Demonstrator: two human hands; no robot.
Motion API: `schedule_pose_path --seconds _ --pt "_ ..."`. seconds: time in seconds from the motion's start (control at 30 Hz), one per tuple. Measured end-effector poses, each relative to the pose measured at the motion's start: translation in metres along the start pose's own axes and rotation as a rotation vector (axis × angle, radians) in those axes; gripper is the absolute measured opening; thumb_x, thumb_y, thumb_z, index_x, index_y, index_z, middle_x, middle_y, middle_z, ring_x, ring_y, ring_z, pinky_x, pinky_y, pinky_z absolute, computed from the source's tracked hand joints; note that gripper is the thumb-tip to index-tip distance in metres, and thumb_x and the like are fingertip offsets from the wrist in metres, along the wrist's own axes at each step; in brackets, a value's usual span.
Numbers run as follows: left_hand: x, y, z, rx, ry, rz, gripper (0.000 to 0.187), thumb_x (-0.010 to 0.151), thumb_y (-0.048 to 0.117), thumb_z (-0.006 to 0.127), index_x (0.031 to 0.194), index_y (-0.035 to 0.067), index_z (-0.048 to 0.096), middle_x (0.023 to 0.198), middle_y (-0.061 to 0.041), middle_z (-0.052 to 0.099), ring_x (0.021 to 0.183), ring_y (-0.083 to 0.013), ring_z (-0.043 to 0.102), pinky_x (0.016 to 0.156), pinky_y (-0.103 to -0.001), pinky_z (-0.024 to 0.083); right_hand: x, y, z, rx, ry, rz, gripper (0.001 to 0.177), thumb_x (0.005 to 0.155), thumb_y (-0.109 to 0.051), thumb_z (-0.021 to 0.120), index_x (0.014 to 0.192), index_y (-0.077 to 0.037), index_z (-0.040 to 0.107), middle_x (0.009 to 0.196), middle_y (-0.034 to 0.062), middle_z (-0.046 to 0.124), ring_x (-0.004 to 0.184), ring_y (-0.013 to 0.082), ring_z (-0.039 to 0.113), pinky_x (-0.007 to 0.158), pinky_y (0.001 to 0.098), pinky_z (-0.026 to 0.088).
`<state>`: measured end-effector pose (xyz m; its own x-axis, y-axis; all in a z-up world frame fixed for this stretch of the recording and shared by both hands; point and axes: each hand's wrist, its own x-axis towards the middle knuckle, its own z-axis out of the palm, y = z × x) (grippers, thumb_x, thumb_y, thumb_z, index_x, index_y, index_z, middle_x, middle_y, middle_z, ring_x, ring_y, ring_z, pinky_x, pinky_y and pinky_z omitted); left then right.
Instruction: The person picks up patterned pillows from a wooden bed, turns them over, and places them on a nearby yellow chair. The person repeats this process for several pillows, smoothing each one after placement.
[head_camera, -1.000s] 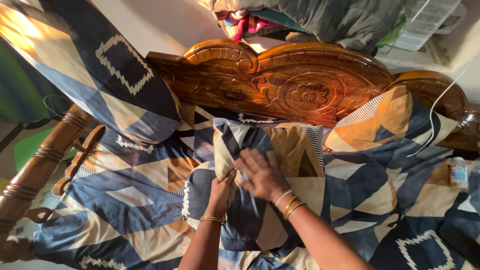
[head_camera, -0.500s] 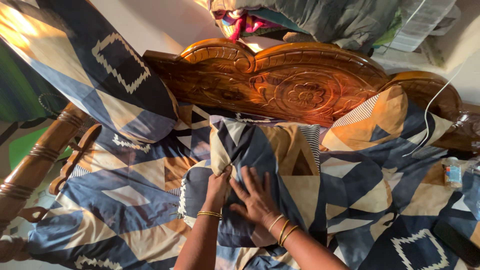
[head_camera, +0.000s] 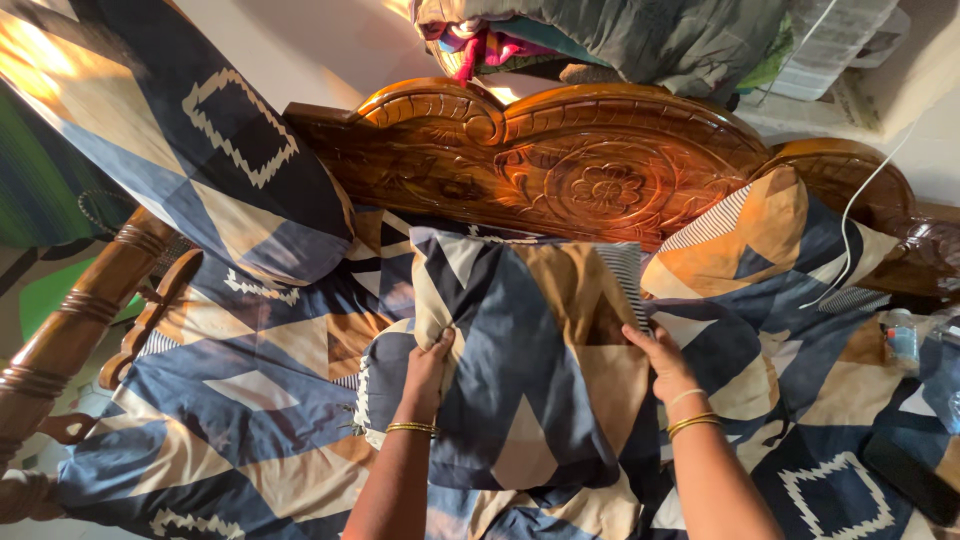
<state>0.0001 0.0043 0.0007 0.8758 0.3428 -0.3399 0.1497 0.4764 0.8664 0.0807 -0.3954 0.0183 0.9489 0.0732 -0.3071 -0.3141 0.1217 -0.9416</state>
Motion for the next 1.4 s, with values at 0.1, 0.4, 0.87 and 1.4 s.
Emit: schedule_pose_path --seconds 0.1,0.4,0.87,1.4 --pt "0.015 0.012 -0.001 -0.062 -0.098 0.053 0.028 0.092 0.025 0.075 0.107 0.002 0.074 0.091 0.0 0.072 0.078 -0.0094 0.065 0.068 -0.025 0.049 -0.009 -0.039 -0.008 0.044 -0.063 0.016 0.052 0.077 -0.019 0.082 0.124 -0.002 0.067 0.106 0.0076 0.071 0.093 0.0228 0.067 0.079 0.038 0.055" --pt "0.049 0.043 0.005 -0.707 -0.885 0.144 0.063 0.097 0.052 0.067 0.135 0.004 0.053 0.115 -0.011 0.066 0.1 -0.023 0.066 0.086 -0.036 0.053 -0.08 -0.124 0.03 0.458 -0.086 -0.485 0.059 0.076 -0.018 0.079 0.129 -0.001 0.061 0.117 0.0111 0.067 0.105 0.026 0.064 0.089 0.0388 0.051" --pt "-0.008 0.03 -0.058 0.162 -0.404 -0.009 0.049 0.097 0.035 0.064 0.135 0.003 0.061 0.129 -0.008 0.069 0.118 -0.0172 0.064 0.1 -0.028 0.049 -0.082 -0.017 -0.019 0.255 -0.389 0.055 0.076 0.082 -0.028 0.07 0.147 0.005 0.049 0.142 0.0213 0.058 0.129 0.0325 0.054 0.108 0.0433 0.04" --pt "0.055 -0.031 -0.045 0.438 -0.142 -0.075 0.048 0.096 0.038 0.067 0.123 -0.002 0.072 0.109 -0.011 0.076 0.096 -0.0184 0.067 0.084 -0.031 0.052 -0.118 0.051 0.232 -1.153 -0.146 -1.086 0.077 0.104 -0.057 0.049 0.161 -0.009 0.028 0.17 0.0205 0.018 0.158 0.041 0.016 0.119 0.0684 0.016"
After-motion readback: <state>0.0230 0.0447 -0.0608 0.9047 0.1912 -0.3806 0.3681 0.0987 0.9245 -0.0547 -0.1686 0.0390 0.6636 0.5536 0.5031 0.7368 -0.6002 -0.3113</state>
